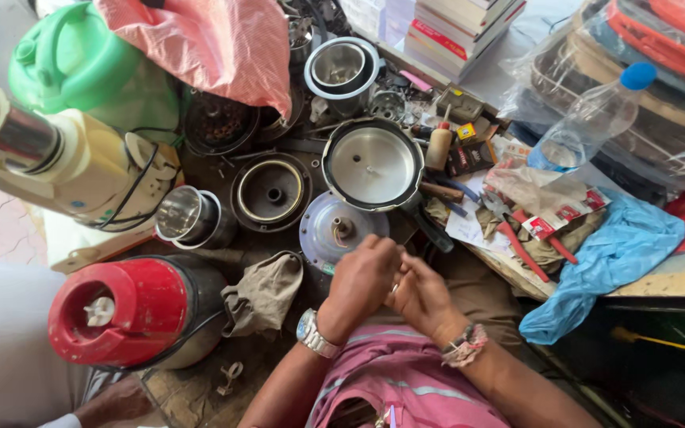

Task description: The person disassembles a pressure cooker lid, cleans the interior and rim with a cloth, and uses pliers to remove a small metal component. They then insert a new component into the lid and use a screwdriver to adjust the internal mechanism before handing the lid to another person.

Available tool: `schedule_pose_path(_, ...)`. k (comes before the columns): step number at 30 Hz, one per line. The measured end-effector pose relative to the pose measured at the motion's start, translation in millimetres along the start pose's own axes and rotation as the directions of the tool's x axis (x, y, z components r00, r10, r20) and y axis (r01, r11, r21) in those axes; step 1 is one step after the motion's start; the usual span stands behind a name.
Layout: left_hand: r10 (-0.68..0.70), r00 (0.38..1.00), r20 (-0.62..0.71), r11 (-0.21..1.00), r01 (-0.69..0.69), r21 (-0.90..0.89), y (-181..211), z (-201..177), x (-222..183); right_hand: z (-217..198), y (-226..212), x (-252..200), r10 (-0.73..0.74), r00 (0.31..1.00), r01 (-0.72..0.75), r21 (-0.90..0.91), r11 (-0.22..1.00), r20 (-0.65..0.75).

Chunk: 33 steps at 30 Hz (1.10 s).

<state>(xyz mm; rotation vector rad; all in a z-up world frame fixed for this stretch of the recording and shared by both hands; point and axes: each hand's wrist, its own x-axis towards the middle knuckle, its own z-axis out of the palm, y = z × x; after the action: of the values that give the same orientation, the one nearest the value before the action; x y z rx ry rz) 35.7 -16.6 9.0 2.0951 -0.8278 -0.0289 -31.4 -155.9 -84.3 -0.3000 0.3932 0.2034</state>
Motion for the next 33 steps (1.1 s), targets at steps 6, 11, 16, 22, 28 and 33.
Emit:
schedule_pose_path(6,-0.100,0.989,0.109,0.991,0.089,0.104,17.9,-0.8,14.0,-48.9,-6.3,3.7,-0.158,0.987,0.154,-0.096,0.983,-0.030)
schedule_pose_path(11,-0.038,0.991,0.131,0.999,0.033,0.038,17.9,23.6,8.2,-35.1,-50.2,-36.6,-0.616,0.780,0.443,-0.600,0.667,-0.109)
schedule_pose_path(16,-0.099,0.983,0.154,0.939,0.144,-0.314,0.1,63.5,-8.6,11.9,-50.5,-77.7,-0.683,0.652,0.491,-0.870,0.049,0.329)
schedule_pose_path(22,-0.124,0.755,0.644,0.001,0.649,-0.761,-37.3,66.7,-29.8,55.1,-40.1,-81.6,-0.396,0.604,0.379,-0.687,-0.620,0.691)
schedule_pose_path(28,-0.229,0.766,0.601,-0.080,0.600,-0.796,-44.3,55.9,-42.5,61.7,-33.3,-71.6,-0.449,0.586,0.453,-0.732,-0.508,0.674)
schedule_pose_path(33,-0.223,0.781,0.583,-0.233,0.538,-0.810,-36.2,56.8,-39.4,60.7,-34.1,-67.4,-0.507,0.640,0.458,-0.817,-0.351,0.577)
